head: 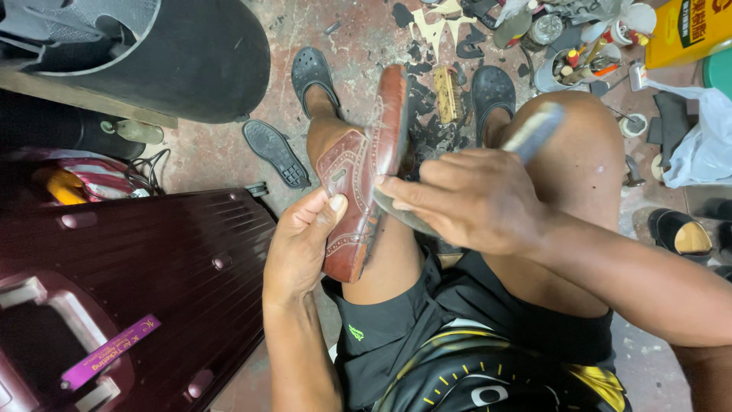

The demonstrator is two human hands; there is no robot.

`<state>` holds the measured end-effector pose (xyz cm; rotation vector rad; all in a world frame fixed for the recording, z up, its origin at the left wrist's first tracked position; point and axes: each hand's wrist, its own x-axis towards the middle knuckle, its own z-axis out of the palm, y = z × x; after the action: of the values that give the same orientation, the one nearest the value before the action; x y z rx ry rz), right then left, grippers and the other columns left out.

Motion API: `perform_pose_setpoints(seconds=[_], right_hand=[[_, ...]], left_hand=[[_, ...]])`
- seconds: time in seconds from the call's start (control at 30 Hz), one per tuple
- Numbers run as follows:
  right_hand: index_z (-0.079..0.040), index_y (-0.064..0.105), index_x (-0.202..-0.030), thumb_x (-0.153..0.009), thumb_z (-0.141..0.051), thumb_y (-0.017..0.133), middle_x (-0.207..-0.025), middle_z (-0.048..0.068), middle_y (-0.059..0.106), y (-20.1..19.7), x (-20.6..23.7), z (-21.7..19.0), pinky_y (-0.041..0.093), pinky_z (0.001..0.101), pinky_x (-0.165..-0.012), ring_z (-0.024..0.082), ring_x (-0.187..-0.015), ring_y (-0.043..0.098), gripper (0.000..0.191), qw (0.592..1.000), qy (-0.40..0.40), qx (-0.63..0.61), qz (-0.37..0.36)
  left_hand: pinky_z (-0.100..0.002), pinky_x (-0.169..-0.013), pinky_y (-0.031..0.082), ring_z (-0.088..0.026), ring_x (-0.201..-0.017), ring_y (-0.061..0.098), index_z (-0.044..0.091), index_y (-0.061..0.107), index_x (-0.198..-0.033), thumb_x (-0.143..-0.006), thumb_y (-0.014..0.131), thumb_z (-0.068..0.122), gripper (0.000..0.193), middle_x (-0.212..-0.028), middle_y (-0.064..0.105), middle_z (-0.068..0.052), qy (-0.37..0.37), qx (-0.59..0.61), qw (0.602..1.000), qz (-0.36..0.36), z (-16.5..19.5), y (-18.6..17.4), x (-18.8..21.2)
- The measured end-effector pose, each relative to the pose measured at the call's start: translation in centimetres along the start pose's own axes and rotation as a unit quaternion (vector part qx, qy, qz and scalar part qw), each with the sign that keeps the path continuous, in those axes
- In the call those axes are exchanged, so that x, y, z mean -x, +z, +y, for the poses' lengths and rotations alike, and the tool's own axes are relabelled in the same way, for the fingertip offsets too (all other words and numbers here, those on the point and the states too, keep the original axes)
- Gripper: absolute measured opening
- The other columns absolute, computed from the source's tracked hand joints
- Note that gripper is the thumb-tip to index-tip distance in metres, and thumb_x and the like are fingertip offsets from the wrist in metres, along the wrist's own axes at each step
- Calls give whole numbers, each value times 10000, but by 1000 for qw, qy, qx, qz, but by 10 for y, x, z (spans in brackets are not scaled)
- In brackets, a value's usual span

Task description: The person sits on the floor and uses a knife to scrape and trim the sole and edges of a brown leather shoe. They repeatedly turn the shoe over to work on different areas, including the heel and toe, while surrounded by tools and materials.

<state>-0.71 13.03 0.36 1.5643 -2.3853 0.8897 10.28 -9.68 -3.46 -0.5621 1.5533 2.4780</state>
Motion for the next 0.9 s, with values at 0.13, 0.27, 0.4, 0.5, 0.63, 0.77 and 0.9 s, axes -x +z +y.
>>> perform_pose_setpoints(seconds=[0.13, 0.27, 0.4, 0.5, 0.63, 0.77, 0.9], right_hand=[[-188, 692, -1347, -942, -205, 796, -736, -11, 435, 1, -2, 1, 410, 348, -585, 154, -633, 501, 418, 998, 53, -10, 22], [-186, 719, -1323, -924, -225, 809, -709, -1, 416, 1, -5, -5, 388, 341, -550, 160, -607, 482, 411, 995, 28, 82, 39], [-156, 712, -1333, -956, -212, 800, -741, -3, 401, -1, -7, -10, 379, 341, -591, 161, -650, 490, 391, 995, 7, 89, 49], [-144, 722, -1329, -938, -201, 793, -724, -3, 387, -1, -7, -12, 367, 338, -576, 158, -632, 479, 401, 993, -4, 110, 38], [-118, 710, -1365, -852, -174, 751, -751, 14, 392, -1, -5, -14, 399, 336, -612, 176, -658, 484, 518, 995, -22, 100, 14], [-140, 700, -1382, -902, -186, 756, -754, 17, 371, 0, -3, -14, 389, 331, -620, 171, -659, 467, 485, 995, -19, 94, 19], [-161, 717, -1335, -967, -222, 787, -716, -13, 365, 2, -5, -9, 326, 332, -560, 142, -617, 444, 379, 993, -6, 107, 38]], left_hand=[[-281, -962, 533, -116, -1060, 670, -37, 639, -1364, -1051, 565, 107, 352, -1214, 722, -77, 12, 6, 1000, 0, 1, -1, 0], [-289, -948, 538, -121, -1043, 668, -54, 643, -1345, -1056, 570, 109, 339, -1198, 723, -82, 10, 18, 1000, -7, 2, -2, 1], [-279, -942, 536, -110, -1033, 661, -47, 644, -1357, -1054, 567, 115, 353, -1190, 723, -71, 19, -14, 1000, -1, 2, 0, 3], [-281, -946, 532, -110, -1033, 657, -48, 647, -1359, -1058, 566, 114, 352, -1193, 723, -71, 18, -13, 1000, -1, 3, 0, 4], [-284, -970, 529, -116, -1057, 664, -42, 638, -1356, -1048, 565, 114, 352, -1210, 719, -71, 19, 11, 1000, -2, 3, -2, 2], [-291, -961, 533, -121, -1055, 665, -52, 648, -1339, -1057, 563, 123, 343, -1203, 723, -80, 20, 4, 1000, -11, 1, -4, 1], [-297, -944, 538, -124, -1033, 668, -50, 651, -1343, -1057, 565, 115, 342, -1189, 724, -85, 11, 1, 1000, -7, -1, -5, 0]])
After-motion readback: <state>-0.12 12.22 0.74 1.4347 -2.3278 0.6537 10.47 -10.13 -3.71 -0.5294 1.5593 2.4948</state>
